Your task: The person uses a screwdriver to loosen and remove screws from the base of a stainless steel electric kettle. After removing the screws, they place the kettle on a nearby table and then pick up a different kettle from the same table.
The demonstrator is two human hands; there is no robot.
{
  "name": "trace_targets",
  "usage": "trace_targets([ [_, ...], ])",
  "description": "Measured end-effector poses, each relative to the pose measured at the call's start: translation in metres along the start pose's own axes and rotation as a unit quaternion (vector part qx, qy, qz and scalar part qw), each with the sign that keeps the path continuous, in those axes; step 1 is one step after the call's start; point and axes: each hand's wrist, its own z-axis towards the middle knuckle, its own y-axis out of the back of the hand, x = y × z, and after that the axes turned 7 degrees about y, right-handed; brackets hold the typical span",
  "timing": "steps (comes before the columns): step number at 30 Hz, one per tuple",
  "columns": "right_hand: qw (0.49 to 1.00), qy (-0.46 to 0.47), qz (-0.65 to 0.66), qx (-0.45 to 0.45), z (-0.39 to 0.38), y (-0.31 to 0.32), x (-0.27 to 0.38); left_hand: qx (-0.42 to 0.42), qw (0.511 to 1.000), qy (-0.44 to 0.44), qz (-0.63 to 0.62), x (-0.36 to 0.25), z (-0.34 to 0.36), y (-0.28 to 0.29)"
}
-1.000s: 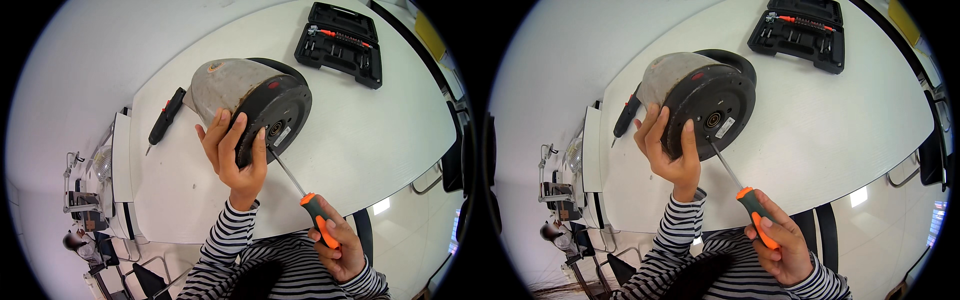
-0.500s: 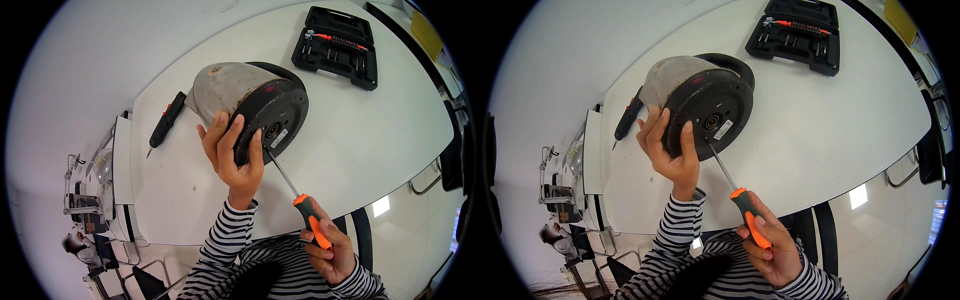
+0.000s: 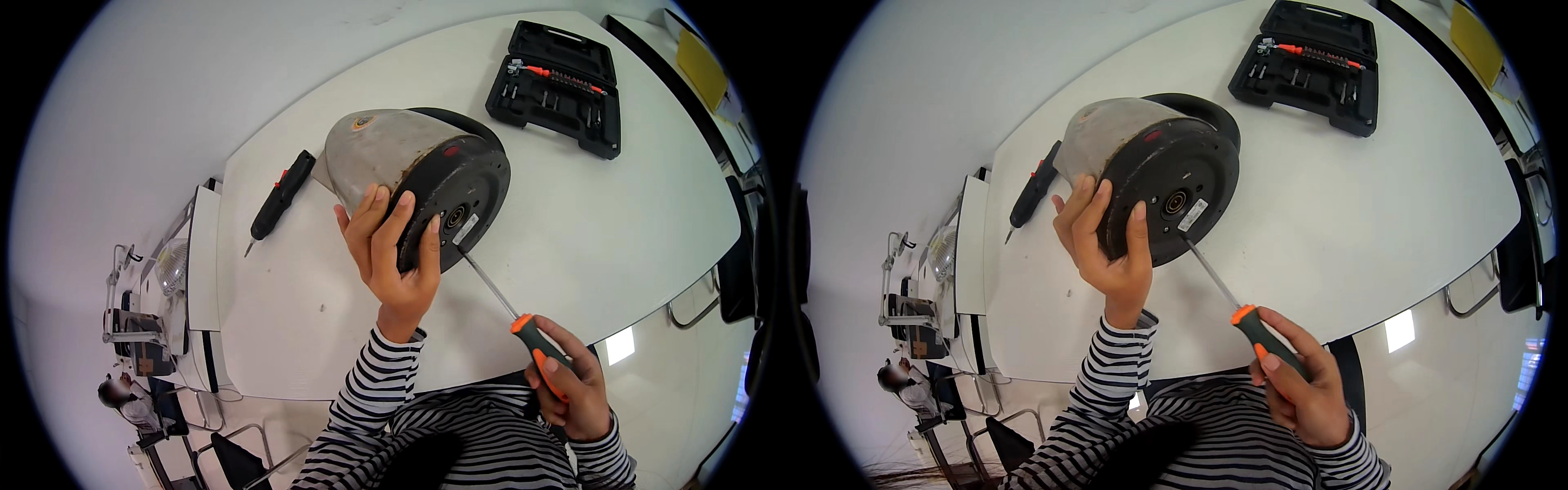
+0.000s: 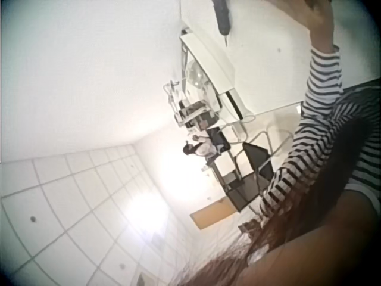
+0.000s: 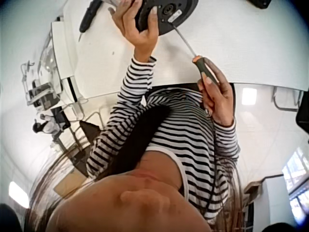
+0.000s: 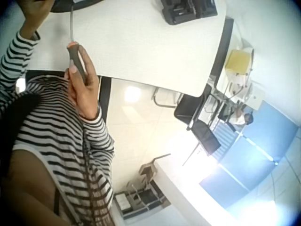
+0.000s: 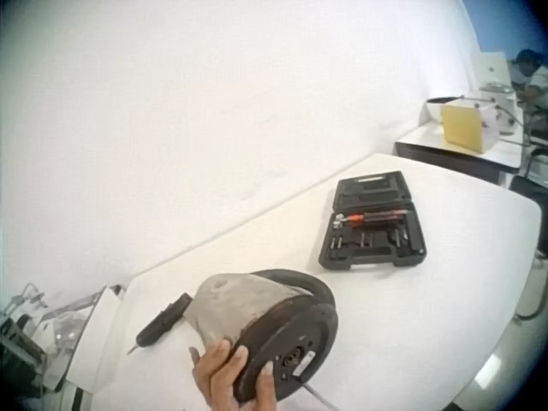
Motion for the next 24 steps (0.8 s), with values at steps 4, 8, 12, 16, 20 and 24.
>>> trace_targets([
  [4,0.976,0.107,-0.188,-0.040,-0.007,0.010,0.007,0.006,1.000,0.009,-0.007,0.002,0.003,0.003],
  [8,0.845,0.310,-0.434,-0.030,-0.003,0.010,0.008,0.003,1.000,0.009,-0.006,-0.001,0.001,0.001],
  [12,0.726,0.407,-0.554,-0.007,0.004,0.001,0.010,0.005,1.000,0.012,-0.005,-0.002,0.000,0.001],
  [16,0.693,0.429,-0.579,0.006,0.011,-0.003,0.010,0.005,1.000,0.015,-0.003,-0.004,0.001,0.002],
  [20,0.686,0.414,-0.598,0.005,0.013,-0.004,0.011,0.003,1.000,0.013,-0.005,-0.004,0.000,0.001],
  [24,0.681,0.418,-0.601,0.006,0.014,-0.003,0.010,0.002,1.000,0.015,-0.004,-0.004,0.001,0.001],
])
